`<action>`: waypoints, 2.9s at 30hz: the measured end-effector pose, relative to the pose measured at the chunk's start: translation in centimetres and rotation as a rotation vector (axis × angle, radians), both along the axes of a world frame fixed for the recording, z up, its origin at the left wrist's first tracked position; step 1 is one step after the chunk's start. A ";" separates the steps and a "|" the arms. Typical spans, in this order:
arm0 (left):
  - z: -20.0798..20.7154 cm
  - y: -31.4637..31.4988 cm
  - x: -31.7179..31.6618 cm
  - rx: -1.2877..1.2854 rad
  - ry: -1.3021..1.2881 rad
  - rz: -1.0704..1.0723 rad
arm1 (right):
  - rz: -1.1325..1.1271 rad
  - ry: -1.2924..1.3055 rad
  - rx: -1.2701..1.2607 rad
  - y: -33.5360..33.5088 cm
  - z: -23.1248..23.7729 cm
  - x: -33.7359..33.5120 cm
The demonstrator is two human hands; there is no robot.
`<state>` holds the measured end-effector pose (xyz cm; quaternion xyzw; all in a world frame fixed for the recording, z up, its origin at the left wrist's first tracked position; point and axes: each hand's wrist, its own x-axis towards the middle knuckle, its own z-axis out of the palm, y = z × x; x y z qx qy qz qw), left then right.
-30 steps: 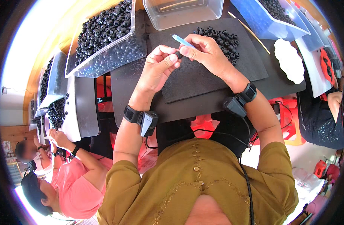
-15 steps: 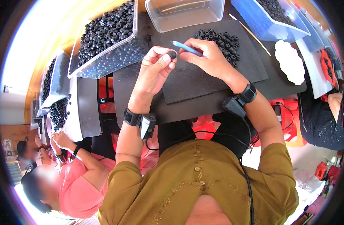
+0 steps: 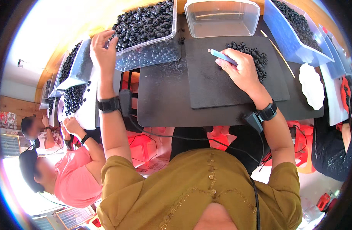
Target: Manually assembling small black plastic components by inserting a small blue tool or part.
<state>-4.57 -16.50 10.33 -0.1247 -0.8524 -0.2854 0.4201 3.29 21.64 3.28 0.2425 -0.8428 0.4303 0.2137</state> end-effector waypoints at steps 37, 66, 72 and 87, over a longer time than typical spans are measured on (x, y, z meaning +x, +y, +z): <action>-7.6 18.6 5.4 0.265 -0.788 -0.795 | -0.218 0.171 -0.126 1.8 -0.6 -0.5; -11.1 17.9 4.9 1.137 -1.035 -1.103 | 0.061 0.220 -0.084 0.3 -1.6 0.2; -11.4 17.5 4.8 1.161 -1.028 -1.086 | 0.033 0.248 -0.103 0.2 -1.5 0.2; -10.8 18.0 5.3 1.302 -1.097 -1.227 | -0.025 0.392 -0.109 -0.1 -1.3 0.3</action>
